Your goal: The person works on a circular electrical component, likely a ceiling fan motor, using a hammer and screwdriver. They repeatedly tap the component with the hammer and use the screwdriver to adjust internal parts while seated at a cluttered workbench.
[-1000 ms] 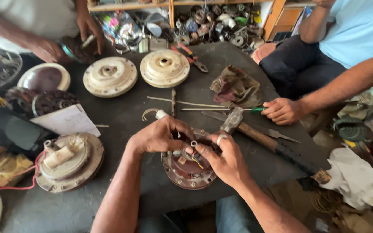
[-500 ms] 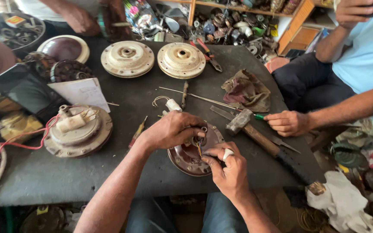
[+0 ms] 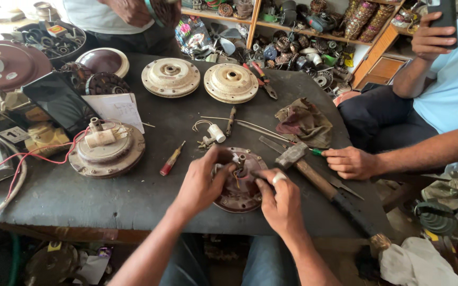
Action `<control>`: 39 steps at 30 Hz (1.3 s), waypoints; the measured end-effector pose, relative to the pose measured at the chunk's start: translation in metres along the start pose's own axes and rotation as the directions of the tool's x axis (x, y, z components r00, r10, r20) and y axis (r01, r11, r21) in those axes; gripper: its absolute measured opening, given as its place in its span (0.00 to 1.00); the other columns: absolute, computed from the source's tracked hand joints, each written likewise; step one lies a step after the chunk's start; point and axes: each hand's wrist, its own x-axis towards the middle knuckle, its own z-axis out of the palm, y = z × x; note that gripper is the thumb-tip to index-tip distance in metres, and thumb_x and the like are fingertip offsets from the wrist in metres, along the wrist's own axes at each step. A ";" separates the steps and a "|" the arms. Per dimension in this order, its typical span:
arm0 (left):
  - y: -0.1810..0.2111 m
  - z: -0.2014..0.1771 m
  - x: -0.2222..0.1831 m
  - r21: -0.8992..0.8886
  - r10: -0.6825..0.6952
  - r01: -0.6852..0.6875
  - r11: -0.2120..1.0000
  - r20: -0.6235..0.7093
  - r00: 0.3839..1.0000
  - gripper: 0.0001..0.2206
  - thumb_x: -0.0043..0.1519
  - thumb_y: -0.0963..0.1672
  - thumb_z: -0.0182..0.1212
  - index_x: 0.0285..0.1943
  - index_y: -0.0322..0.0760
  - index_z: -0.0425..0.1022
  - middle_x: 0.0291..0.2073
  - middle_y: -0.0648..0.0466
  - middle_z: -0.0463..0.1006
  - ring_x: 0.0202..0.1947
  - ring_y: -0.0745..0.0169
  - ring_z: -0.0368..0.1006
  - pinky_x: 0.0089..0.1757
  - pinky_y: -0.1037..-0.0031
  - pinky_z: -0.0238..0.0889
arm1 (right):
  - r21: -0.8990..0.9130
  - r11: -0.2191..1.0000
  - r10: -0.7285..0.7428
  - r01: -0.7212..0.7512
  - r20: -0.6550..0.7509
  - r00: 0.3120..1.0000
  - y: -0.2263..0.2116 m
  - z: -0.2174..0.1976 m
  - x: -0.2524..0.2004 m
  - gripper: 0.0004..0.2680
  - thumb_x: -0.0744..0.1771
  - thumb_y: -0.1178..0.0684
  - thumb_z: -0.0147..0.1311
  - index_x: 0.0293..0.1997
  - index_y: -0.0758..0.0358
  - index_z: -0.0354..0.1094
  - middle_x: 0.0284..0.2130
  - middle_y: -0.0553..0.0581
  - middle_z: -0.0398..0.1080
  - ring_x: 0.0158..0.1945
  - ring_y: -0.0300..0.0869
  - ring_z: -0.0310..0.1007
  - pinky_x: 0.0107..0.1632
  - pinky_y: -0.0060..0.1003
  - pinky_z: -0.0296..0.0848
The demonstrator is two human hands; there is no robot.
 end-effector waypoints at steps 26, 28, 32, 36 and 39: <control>0.000 0.039 -0.022 0.283 0.171 -0.090 0.955 -0.274 0.947 0.13 0.50 0.46 0.76 0.42 0.42 0.80 0.44 0.54 0.79 0.48 0.52 0.74 0.49 0.63 0.62 | -0.054 0.967 -0.231 0.250 0.239 0.943 0.025 -0.021 0.041 0.07 0.61 0.64 0.58 0.40 0.63 0.76 0.38 0.59 0.78 0.42 0.51 0.81 0.42 0.40 0.77; -0.010 0.029 -0.019 0.238 0.233 -0.181 0.954 -0.216 0.948 0.14 0.51 0.45 0.75 0.44 0.42 0.81 0.47 0.54 0.79 0.49 0.53 0.76 0.50 0.64 0.63 | -0.069 0.966 -0.225 0.250 0.259 0.940 0.022 -0.021 0.042 0.08 0.61 0.63 0.58 0.40 0.62 0.76 0.38 0.57 0.79 0.42 0.50 0.81 0.41 0.39 0.77; -0.033 0.006 -0.004 0.057 0.206 -0.211 0.976 0.094 0.974 0.12 0.55 0.44 0.72 0.49 0.47 0.84 0.44 0.55 0.79 0.48 0.56 0.77 0.50 0.65 0.67 | -0.123 0.959 -0.219 0.254 0.244 0.945 0.019 -0.025 0.042 0.06 0.61 0.62 0.59 0.38 0.60 0.76 0.37 0.54 0.79 0.40 0.48 0.81 0.41 0.39 0.77; -0.031 -0.010 0.007 0.042 0.166 -0.179 0.983 0.214 0.962 0.12 0.55 0.45 0.74 0.47 0.45 0.84 0.43 0.50 0.77 0.46 0.53 0.76 0.46 0.64 0.69 | -0.222 0.944 -0.200 0.244 0.204 0.958 0.013 -0.015 0.045 0.05 0.61 0.60 0.62 0.38 0.59 0.77 0.37 0.54 0.79 0.40 0.49 0.81 0.40 0.40 0.77; -0.017 -0.013 0.003 0.184 0.221 -0.255 0.949 0.184 0.958 0.12 0.55 0.43 0.72 0.48 0.45 0.84 0.46 0.48 0.78 0.45 0.52 0.75 0.46 0.64 0.69 | -0.208 0.928 -0.276 0.310 0.178 0.945 0.011 -0.009 0.048 0.05 0.62 0.61 0.60 0.38 0.60 0.75 0.37 0.55 0.77 0.42 0.51 0.80 0.41 0.41 0.76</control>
